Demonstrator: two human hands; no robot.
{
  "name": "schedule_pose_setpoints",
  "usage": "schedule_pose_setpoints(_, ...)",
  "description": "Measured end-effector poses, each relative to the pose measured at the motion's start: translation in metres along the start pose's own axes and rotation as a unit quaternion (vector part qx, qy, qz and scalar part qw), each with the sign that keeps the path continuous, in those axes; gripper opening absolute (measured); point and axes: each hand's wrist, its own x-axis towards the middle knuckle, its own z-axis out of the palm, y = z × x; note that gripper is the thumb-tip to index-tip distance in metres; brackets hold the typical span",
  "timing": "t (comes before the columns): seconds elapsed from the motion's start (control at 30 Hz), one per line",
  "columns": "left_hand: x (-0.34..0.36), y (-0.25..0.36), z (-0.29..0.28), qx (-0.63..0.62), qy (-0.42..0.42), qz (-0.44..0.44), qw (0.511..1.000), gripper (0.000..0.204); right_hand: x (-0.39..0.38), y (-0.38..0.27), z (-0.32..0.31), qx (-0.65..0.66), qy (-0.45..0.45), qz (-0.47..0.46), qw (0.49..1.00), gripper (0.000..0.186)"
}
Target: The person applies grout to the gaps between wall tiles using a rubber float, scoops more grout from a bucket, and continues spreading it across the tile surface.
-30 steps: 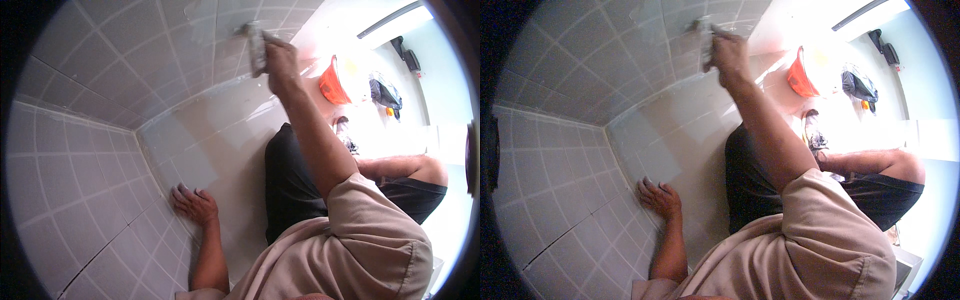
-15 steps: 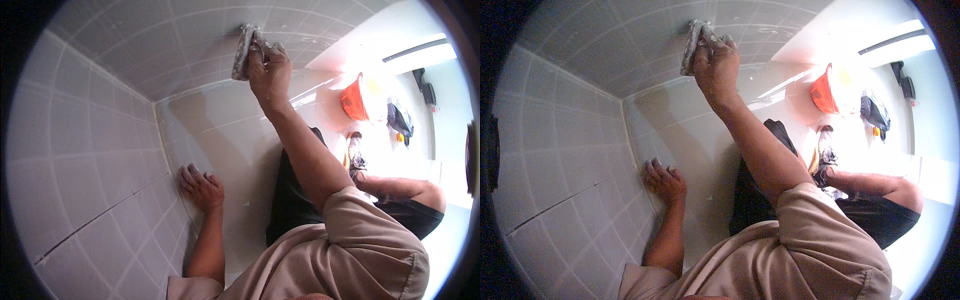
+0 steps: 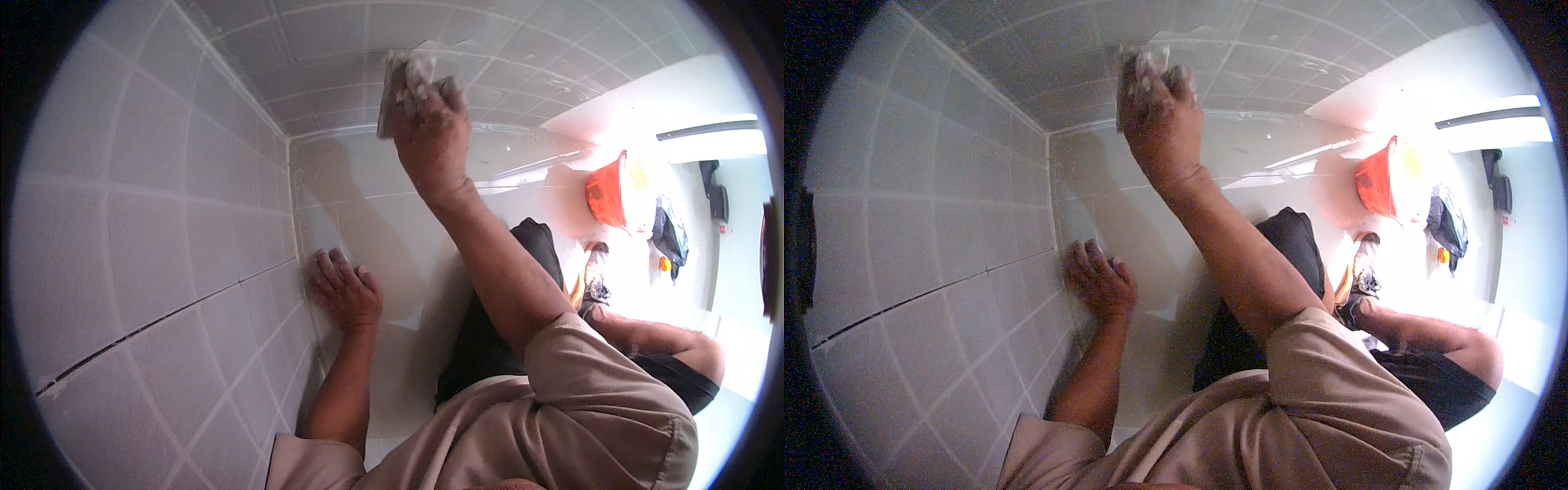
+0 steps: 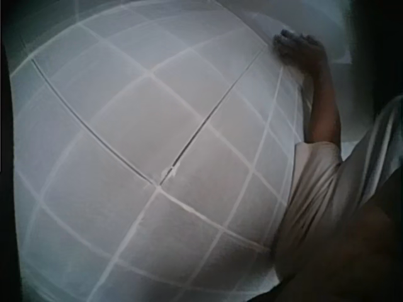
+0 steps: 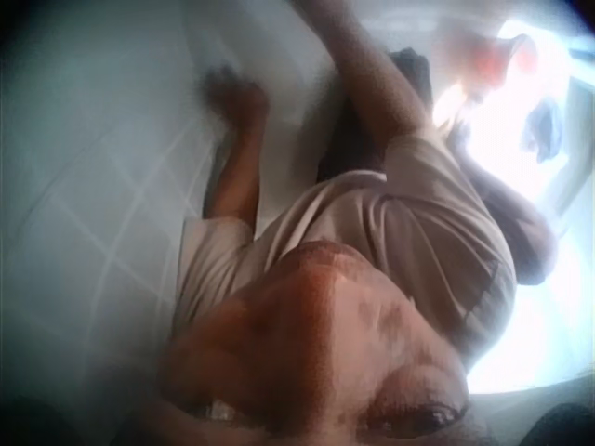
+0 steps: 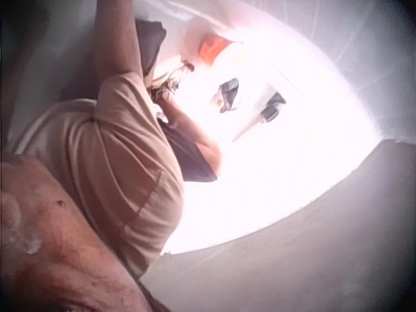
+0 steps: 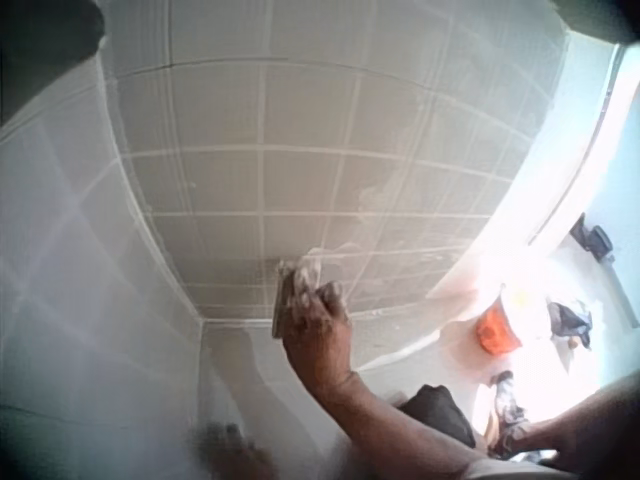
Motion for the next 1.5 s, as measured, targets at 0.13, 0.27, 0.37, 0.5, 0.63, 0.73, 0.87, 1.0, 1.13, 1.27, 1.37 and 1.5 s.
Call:
schedule_pose_setpoints(0.13, 0.002, 0.001, 0.003, -0.055, -0.015, -0.013, 0.998, 0.057, 0.001, -0.009, 0.016, 0.007, -0.013, 0.007, 1.000, 0.027)
schedule_pose_setpoints(0.27, 0.000, 0.001, 0.000, 0.010, -0.023, -0.021, 0.999, 0.063, 0.004, -0.038, 0.032, 0.017, -0.025, -0.005, 1.000, 0.031)
schedule_pose_setpoints(0.37, 0.006, 0.003, -0.001, 0.002, -0.018, -0.012, 1.000, 0.062, 0.012, -0.039, 0.054, 0.038, -0.004, -0.031, 0.999, 0.038)
schedule_pose_setpoints(0.5, 0.003, -0.004, 0.000, -0.018, -0.019, -0.016, 1.000, 0.062, -0.006, -0.054, 0.066, 0.022, -0.053, -0.046, 0.997, 0.047)
schedule_pose_setpoints(0.63, -0.002, -0.002, -0.004, -0.079, -0.028, -0.019, 0.996, 0.058, 0.007, -0.050, 0.069, 0.032, -0.081, -0.053, 0.995, 0.049)
schedule_pose_setpoints(0.73, 0.007, 0.004, -0.005, -0.082, -0.021, -0.024, 0.996, 0.058, -0.021, -0.005, 0.073, -0.098, -0.056, -0.130, 0.985, 0.045)
schedule_pose_setpoints(0.87, -0.002, 0.000, 0.005, -0.085, -0.010, -0.018, 0.996, 0.058, 0.014, -0.025, 0.024, -0.022, -0.035, -0.193, 0.980, 0.043)
schedule_pose_setpoints(1.0, 0.002, -0.003, 0.002, -0.089, -0.009, -0.024, 0.996, 0.058, 0.022, 0.016, 0.019, -0.088, -0.073, -0.243, 0.963, 0.038)
schedule_pose_setpoints(1.13, 0.007, 0.001, -0.002, -0.078, -0.010, -0.021, 0.997, 0.058, -0.002, 0.023, -0.006, -0.081, -0.098, -0.106, 0.986, 0.045)
schedule_pose_setpoints(1.27, 0.002, 0.003, 0.002, -0.039, -0.006, 0.002, 0.999, 0.063, 0.021, 0.013, 0.009, -0.067, -0.062, -0.125, 0.988, 0.037)
schedule_pose_setpoints(1.37, 0.004, 0.001, 0.001, -0.034, -0.018, -0.019, 0.999, 0.064, -0.015, 0.048, 0.005, -0.023, -0.104, -0.098, 0.989, 0.026)
schedule_pose_setpoints(1.5, 0.001, 0.001, -0.002, -0.044, -0.007, -0.013, 0.999, 0.060, -0.011, 0.050, -0.036, 0.269, 0.108, 0.279, 0.916, 0.025)
